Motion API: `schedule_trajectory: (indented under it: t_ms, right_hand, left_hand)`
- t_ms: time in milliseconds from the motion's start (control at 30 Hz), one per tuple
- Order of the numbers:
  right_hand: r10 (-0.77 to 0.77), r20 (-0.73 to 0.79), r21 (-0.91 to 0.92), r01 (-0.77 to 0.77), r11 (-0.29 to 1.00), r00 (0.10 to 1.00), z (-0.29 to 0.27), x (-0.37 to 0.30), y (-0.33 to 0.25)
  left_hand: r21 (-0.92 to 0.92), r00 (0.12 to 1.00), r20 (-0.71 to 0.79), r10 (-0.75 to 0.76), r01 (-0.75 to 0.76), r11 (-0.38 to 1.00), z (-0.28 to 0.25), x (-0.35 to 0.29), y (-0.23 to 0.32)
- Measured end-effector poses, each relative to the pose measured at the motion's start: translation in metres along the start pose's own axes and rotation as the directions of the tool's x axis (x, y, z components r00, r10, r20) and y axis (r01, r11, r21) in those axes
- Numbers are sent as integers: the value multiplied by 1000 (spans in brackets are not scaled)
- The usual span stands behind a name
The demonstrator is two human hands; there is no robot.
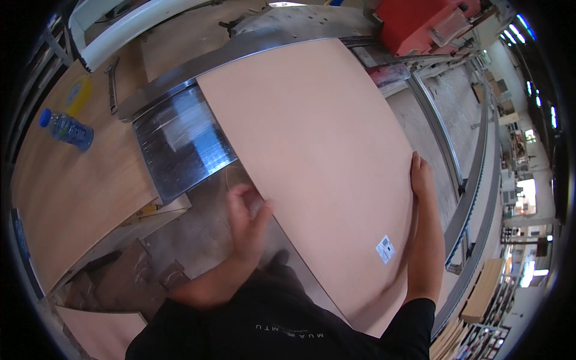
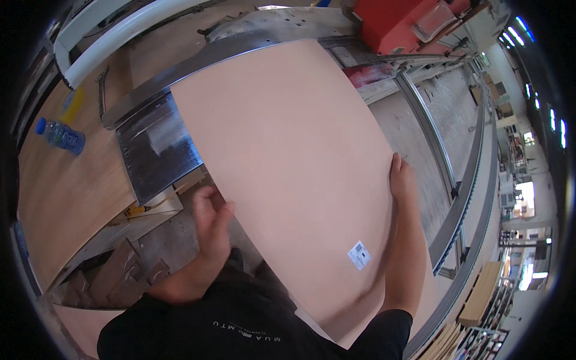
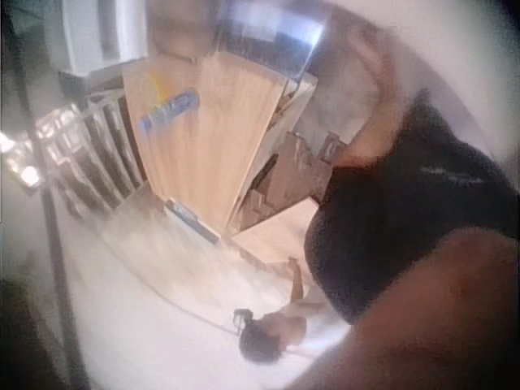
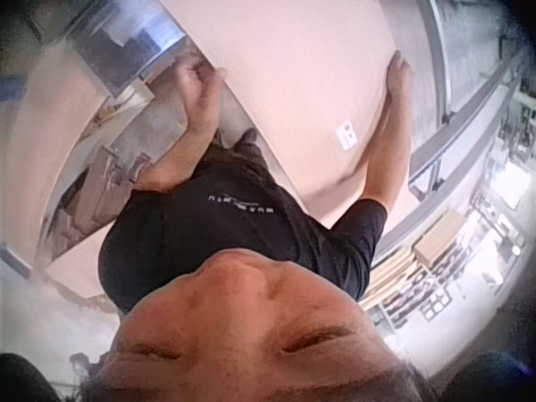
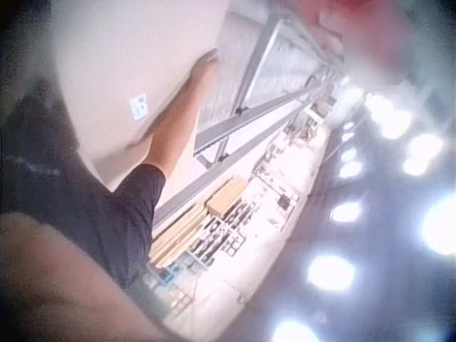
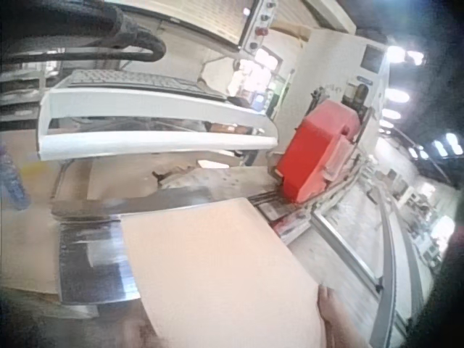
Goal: The person handles small parts and tools at a workbench, then moves through a workshop to assist another person with large wooden panels. They carry a panel to a table saw and position it for cutting.
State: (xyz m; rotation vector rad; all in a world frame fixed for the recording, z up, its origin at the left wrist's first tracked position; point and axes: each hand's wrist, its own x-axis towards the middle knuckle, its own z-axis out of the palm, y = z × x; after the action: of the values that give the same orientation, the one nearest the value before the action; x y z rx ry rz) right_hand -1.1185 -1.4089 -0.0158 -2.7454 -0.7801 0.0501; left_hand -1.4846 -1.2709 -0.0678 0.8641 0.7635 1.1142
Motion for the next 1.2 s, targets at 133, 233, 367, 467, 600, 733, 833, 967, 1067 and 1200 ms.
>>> schedule_trajectory:
  t_ms: [133, 233, 367, 467, 600, 733, 833, 967, 1067, 1200]
  right_hand:
    - [-21, 47, -49, 23, 999, 999, 9, 21, -12]
    - [-38, 88, -52, 43, 998, 995, 12, 38, -29]
    - [-70, 117, 19, 68, 997, 991, 16, 53, -59]
    - [20, 130, -54, -13, 998, 991, 14, 54, -76]
    - [70, 128, -69, -62, 996, 989, 11, 50, -84]
    - [88, 111, -35, -85, 996, 990, 11, 48, -84]
    - [100, 117, 3, -101, 995, 988, 12, 48, -84]
    - [113, 105, 15, -115, 993, 988, 11, 48, -84]
    - [133, 125, 16, -136, 991, 983, 12, 50, -84]
    - [110, 117, 79, -120, 990, 987, 15, 53, -79]
  left_hand:
    - [-230, 887, 43, -460, 457, 859, 13, 8, -5]
    - [-385, 895, -21, -445, 403, 830, 22, 25, -7]
    - [-342, 897, -57, -438, 394, 853, 24, 30, -7]
    - [-300, 895, -39, -445, 414, 859, 24, 30, -4]
    - [-299, 830, -2, -557, 532, 793, 20, 30, 4]
    - [-217, 836, 135, -532, 549, 807, 15, 35, 9]
    - [-202, 815, 215, -539, 577, 792, 12, 38, 9]
    - [-209, 822, 249, -512, 562, 800, 13, 38, 9]
    - [-230, 808, 259, -530, 584, 778, 14, 39, 10]
    - [-207, 762, 327, -559, 635, 744, 13, 45, 7]
